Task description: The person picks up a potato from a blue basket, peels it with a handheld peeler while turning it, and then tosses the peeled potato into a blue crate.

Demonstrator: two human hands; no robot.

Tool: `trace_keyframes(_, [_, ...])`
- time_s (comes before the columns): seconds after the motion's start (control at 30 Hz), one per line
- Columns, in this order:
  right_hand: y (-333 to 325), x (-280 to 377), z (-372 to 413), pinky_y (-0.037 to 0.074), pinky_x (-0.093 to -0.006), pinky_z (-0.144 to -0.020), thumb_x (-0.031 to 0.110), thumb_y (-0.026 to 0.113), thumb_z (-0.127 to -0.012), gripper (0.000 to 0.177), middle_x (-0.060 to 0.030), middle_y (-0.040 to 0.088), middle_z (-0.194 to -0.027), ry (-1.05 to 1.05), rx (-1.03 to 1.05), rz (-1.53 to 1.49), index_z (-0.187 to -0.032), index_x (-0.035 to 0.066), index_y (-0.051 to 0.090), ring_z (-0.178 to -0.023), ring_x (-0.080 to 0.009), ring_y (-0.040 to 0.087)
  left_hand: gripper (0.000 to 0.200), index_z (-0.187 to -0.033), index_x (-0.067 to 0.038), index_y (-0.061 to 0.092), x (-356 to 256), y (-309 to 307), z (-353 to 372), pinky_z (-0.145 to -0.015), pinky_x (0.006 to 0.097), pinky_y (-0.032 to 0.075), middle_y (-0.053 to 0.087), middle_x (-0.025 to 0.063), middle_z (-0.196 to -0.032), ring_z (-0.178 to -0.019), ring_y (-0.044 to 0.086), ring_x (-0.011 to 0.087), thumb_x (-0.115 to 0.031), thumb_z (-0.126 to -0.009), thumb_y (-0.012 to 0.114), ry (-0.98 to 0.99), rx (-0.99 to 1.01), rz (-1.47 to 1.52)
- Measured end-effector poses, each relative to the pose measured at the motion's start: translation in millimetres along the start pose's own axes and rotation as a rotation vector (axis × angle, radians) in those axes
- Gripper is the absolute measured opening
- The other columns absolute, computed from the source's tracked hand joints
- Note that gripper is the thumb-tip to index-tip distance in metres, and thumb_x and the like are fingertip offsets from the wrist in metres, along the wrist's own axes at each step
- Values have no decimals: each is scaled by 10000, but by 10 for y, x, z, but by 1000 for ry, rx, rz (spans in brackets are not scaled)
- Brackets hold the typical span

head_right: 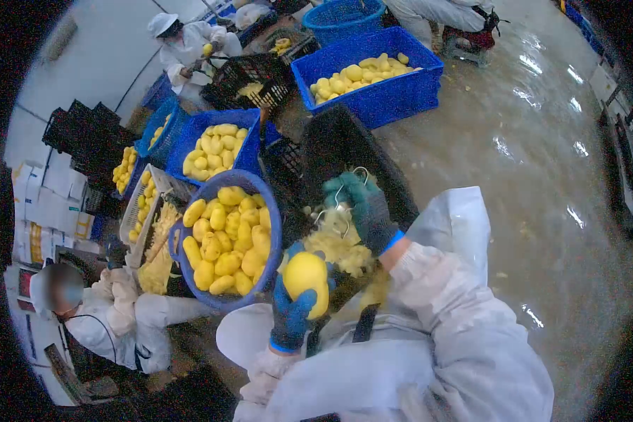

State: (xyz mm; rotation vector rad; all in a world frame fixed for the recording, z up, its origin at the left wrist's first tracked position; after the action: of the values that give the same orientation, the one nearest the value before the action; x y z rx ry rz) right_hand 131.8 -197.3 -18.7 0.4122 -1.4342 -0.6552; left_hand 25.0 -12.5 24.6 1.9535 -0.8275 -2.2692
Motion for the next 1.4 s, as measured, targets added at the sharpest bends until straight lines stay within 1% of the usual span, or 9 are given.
trace_keyframes(0.43, [223,-166,236,495,-289,-719,313,467,-993,384,-66,641,-809,-238,296,374,-1021,-19,658,-721,-150,607,617,-1407,-25,355,238,-42,-54,-928,402,516,533,159,-1261,-1125,579,282,-193,-875,620,-138,-109,240])
trace_keyframes(0.53, [-77,-104,59,491,-291,-709,286,449,-997,359,-72,636,-804,90,63,-46,-1046,-3,656,-710,-148,602,500,-1353,-50,417,345,-78,-91,-938,404,512,536,165,-1280,-1131,580,293,-238,-921,583,-301,-216,744])
trace_keyframes(0.6, [143,-107,326,493,-279,-727,299,472,-996,358,-73,641,-820,-121,224,227,-1039,-6,655,-731,-148,620,529,-1306,-7,438,111,-121,-70,-951,399,486,555,179,-1233,-1117,573,303,-116,-841,666,171,-182,-254])
trace_keyframes(0.67, [450,-119,610,494,-274,-742,304,475,-998,362,-74,643,-829,-339,376,488,-1036,-7,654,-757,-151,631,559,-1281,14,449,72,-49,-53,-952,395,476,566,181,-1208,-1107,570,298,-38,-792,713,256,-194,-306])
trace_keyframes(0.8, [-53,49,92,496,-284,-785,286,482,-990,375,-90,666,-959,-150,169,299,-1103,-34,641,-811,-148,635,588,-1283,10,450,210,57,-35,-929,384,486,569,161,-1209,-1102,571,267,16,-765,730,-263,-327,956])
trace_keyframes(0.87, [46,105,161,497,-291,-790,285,481,-990,376,-90,665,-951,-128,219,202,-1093,-40,642,-805,-152,630,592,-1293,6,451,195,29,-78,-923,369,489,565,154,-1222,-1103,571,258,26,-768,725,-365,-390,896])
trace_keyframes(0.93, [413,-12,501,497,-294,-789,284,476,-993,370,-85,656,-896,-153,409,247,-1061,-35,648,-796,-154,625,545,-1280,6,469,260,-43,-118,-951,391,485,551,157,-1247,-1134,554,249,30,-790,709,-15,-239,38])
trace_keyframes(1.1, [-232,-60,-38,524,-327,-788,292,464,-997,346,-121,680,-996,-114,63,181,-1066,13,658,-839,-188,647,557,-1245,37,474,65,187,-109,-922,362,494,552,171,-1213,-1110,571,246,6,-765,753,-382,-356,960])
trace_keyframes(1.4, [20,123,88,507,-297,-777,246,482,-970,320,-91,669,-939,-242,151,271,-1075,-14,637,-836,-165,626,724,-1328,16,376,108,-32,-78,-941,373,486,528,184,-1242,-1102,574,280,11,-724,776,-105,-209,677])
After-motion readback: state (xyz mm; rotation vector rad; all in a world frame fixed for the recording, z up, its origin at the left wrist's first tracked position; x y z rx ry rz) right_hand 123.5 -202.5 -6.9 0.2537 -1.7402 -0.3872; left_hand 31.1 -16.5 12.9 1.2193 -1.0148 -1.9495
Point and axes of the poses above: each hand's wrist, its own z-axis away from the middle knuckle, its own y-axis out of the palm, x = y × z, the point moved 5 cm from there along -z, towards the middle knuckle
